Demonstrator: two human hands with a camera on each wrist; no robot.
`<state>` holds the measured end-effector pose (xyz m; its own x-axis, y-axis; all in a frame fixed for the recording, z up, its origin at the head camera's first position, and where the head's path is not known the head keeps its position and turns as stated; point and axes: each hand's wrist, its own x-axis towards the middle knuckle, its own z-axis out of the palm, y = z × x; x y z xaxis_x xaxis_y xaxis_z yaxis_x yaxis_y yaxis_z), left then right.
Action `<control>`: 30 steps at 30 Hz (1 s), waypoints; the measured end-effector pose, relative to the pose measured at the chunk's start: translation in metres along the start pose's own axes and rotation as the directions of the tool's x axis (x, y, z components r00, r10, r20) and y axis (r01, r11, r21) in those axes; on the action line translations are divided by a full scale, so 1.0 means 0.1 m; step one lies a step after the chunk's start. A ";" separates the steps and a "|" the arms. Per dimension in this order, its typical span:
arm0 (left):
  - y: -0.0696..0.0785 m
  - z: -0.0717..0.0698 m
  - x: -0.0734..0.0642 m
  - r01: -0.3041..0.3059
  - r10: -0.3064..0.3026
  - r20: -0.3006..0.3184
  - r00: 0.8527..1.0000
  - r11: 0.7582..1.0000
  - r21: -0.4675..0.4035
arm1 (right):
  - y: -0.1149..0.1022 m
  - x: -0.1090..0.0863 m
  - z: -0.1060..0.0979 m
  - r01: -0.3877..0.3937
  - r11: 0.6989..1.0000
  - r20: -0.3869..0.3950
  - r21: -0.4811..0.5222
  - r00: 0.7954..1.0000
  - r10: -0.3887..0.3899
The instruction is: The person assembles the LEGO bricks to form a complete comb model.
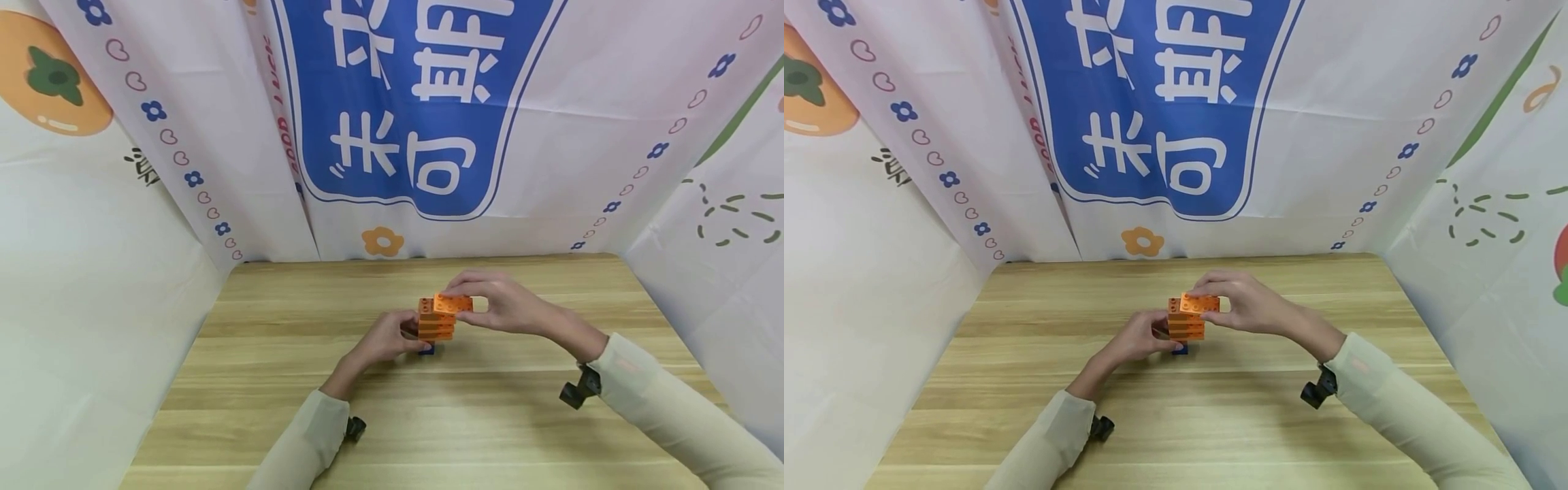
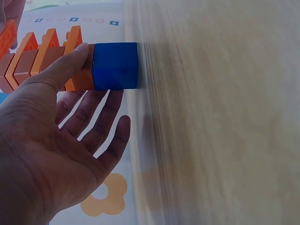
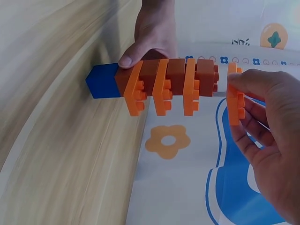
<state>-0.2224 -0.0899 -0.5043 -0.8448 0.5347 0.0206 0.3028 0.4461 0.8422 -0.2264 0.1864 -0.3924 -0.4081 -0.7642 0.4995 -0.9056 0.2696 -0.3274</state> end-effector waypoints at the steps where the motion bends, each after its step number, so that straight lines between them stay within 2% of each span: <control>1: 0.00 0.00 0.00 0.001 -0.001 0.001 1.000 1.000 0.000 | 0.00 0.02 0.00 -0.002 1.000 0.003 -0.002 1.000 0.002; 14: -0.01 -0.01 0.01 -0.009 0.009 0.003 1.000 1.000 0.004 | 0.02 0.15 0.10 -0.002 1.000 0.032 0.014 0.999 0.001; 19: -0.01 -0.01 0.01 -0.011 0.011 0.006 1.000 1.000 -0.006 | 0.01 0.16 0.12 -0.028 0.999 0.048 0.025 0.998 0.027; 30: -0.01 0.00 0.01 -0.008 0.008 0.005 1.000 1.000 -0.001 | 0.00 0.24 0.07 -0.103 0.994 0.136 0.020 0.986 0.099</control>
<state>-0.2234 -0.0904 -0.5052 -0.8403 0.5416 0.0249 0.3091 0.4409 0.8427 -0.2356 0.1642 -0.3865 -0.4765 -0.8063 0.3506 -0.8561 0.3349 -0.3936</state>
